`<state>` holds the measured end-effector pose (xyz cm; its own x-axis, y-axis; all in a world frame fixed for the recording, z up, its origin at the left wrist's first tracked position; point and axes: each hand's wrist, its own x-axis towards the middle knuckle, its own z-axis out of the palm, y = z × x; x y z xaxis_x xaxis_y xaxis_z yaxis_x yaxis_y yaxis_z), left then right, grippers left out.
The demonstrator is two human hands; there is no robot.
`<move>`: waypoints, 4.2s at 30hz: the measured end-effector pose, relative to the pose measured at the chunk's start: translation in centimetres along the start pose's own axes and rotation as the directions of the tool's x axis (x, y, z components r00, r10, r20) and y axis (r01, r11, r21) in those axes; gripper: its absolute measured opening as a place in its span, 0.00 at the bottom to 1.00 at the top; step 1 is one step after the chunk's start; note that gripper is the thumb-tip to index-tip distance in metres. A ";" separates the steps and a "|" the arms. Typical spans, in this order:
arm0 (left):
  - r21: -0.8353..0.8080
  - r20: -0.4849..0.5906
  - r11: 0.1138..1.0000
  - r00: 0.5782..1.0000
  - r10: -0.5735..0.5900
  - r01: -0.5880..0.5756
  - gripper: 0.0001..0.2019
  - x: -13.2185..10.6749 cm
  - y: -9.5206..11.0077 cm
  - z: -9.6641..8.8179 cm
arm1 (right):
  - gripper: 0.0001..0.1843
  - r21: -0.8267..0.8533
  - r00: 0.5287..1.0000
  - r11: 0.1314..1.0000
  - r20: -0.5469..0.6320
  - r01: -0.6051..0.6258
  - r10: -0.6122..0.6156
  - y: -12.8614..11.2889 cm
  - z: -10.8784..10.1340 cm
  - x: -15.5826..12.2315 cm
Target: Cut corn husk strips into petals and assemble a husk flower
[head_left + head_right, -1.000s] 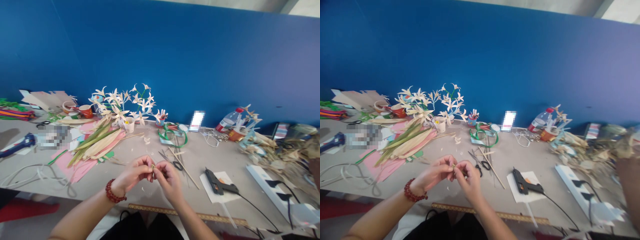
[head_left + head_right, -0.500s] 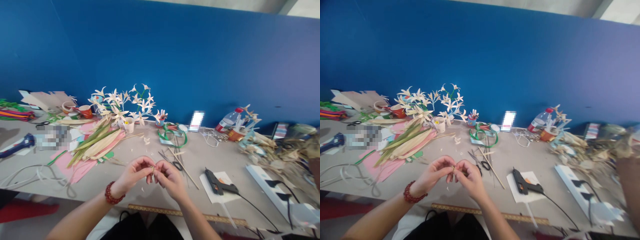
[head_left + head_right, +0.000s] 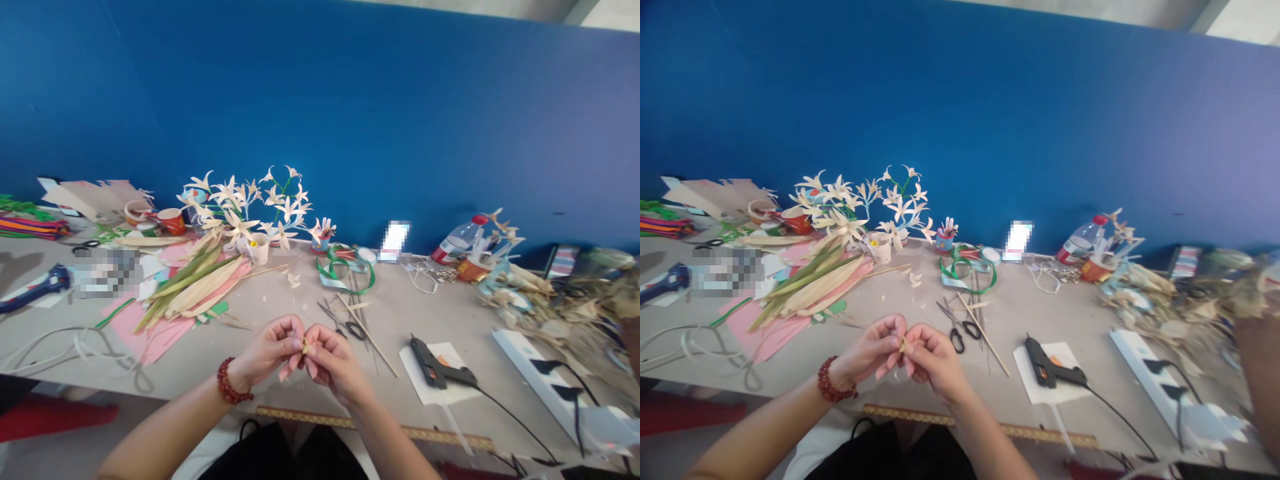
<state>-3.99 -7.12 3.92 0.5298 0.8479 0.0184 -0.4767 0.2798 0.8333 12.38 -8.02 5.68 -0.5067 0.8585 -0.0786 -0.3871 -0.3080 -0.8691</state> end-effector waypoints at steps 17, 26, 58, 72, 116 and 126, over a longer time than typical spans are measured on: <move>0.228 -0.158 0.973 0.987 0.011 0.025 0.15 -0.1 2.2 1.5 | 0.18 -0.025 0.995 0.995 -0.008 0.096 -0.097 0.1 -0.4 0.0; 0.278 -0.185 0.960 0.983 0.017 0.036 0.15 -0.4 2.1 1.6 | 0.15 -0.186 0.963 0.962 -0.141 0.202 -0.230 -0.2 0.0 0.0; 0.887 -0.029 0.426 0.900 0.435 -0.177 0.09 -1.7 3.5 2.1 | 0.03 -0.575 0.898 0.753 -0.071 0.319 -0.434 -1.5 -0.8 -1.4; 0.948 0.235 0.097 0.871 0.431 -0.303 0.08 -0.5 4.2 2.9 | 0.04 -0.568 0.903 0.750 -0.027 0.339 -0.429 -1.7 -0.9 -1.3; 0.941 0.233 0.042 0.736 0.636 -0.334 0.07 0.0 3.0 2.8 | 0.09 -0.634 0.915 0.728 -0.079 0.260 -0.396 -1.8 -1.8 -2.0; 0.915 0.062 0.277 0.782 0.620 -0.292 0.09 0.4 2.1 2.5 | 0.12 -0.491 0.950 0.853 -0.141 0.178 -0.280 -1.7 -1.4 -1.4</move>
<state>-3.07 -7.33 7.04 0.1626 0.8087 0.5653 0.3548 -0.5825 0.7313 14.83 -8.15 6.62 -0.2639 0.9594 0.0996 -0.0426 0.0915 -0.9949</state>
